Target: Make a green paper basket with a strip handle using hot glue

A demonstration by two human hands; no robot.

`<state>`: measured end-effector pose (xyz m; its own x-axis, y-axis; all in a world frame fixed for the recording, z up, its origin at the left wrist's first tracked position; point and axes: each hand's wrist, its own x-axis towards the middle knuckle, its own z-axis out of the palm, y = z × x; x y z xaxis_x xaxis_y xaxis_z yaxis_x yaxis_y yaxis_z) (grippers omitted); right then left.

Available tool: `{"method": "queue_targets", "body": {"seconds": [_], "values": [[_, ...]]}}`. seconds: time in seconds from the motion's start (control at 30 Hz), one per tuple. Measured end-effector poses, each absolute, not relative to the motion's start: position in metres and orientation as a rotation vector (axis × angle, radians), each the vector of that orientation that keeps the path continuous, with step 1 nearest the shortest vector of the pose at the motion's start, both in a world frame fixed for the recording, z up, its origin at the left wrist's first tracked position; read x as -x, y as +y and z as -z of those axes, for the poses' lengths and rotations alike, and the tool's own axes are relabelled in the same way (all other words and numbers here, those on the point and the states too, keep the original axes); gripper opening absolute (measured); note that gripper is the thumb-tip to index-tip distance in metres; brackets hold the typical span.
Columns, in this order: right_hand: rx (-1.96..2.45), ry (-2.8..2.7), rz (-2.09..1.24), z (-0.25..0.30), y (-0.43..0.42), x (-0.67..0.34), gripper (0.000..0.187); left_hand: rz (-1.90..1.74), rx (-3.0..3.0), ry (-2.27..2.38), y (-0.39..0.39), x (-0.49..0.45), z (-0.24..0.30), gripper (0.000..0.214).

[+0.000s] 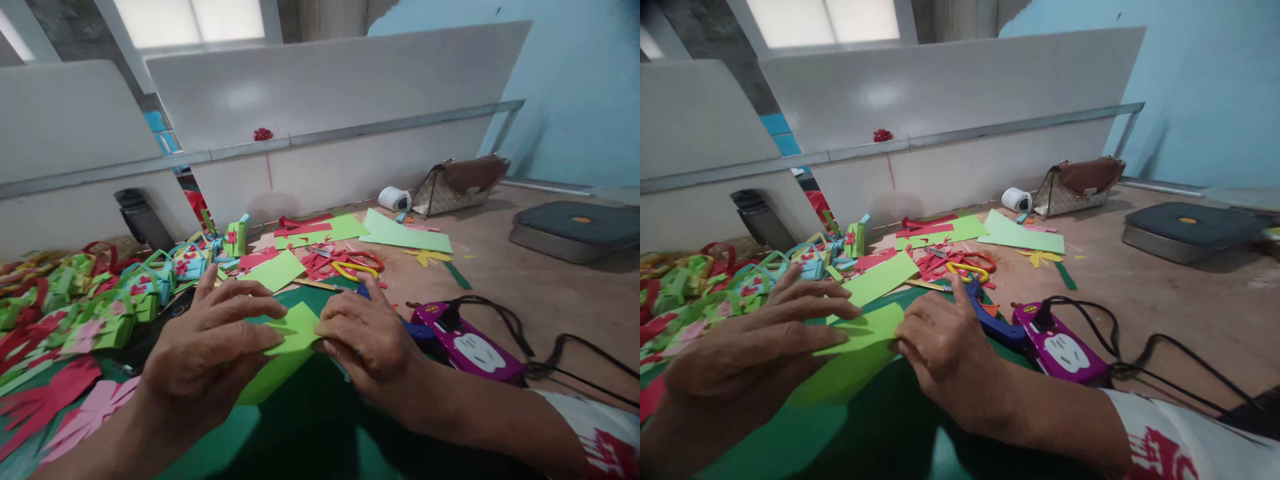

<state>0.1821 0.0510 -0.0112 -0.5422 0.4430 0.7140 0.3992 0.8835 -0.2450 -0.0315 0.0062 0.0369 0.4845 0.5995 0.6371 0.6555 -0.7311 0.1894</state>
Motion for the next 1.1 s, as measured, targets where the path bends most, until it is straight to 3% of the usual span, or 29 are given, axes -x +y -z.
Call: {"method": "queue_targets", "body": {"seconds": [0.17, 0.43, 0.93, 1.1], "values": [[0.568, -2.178, 0.055, 0.009, 0.048, -0.183, 0.017, 1.181, 2.478, -1.095, 0.002, 0.022, -0.031, 0.021], [0.447, -2.233, 0.344, 0.012, 0.046, -0.181, 0.023, 0.923, 2.307, -1.118, -0.002, 0.012, -0.023, 0.016], [0.459, -2.285, 0.268, 0.013, 0.046, -0.174, 0.026, 0.994, 2.482, -1.201, 0.003, 0.007, -0.012, 0.019], [0.453, -2.268, 0.089, 0.013, 0.046, -0.173, 0.016, 1.009, 2.581, -1.285, 0.004, 0.007, -0.014, 0.017]]}}
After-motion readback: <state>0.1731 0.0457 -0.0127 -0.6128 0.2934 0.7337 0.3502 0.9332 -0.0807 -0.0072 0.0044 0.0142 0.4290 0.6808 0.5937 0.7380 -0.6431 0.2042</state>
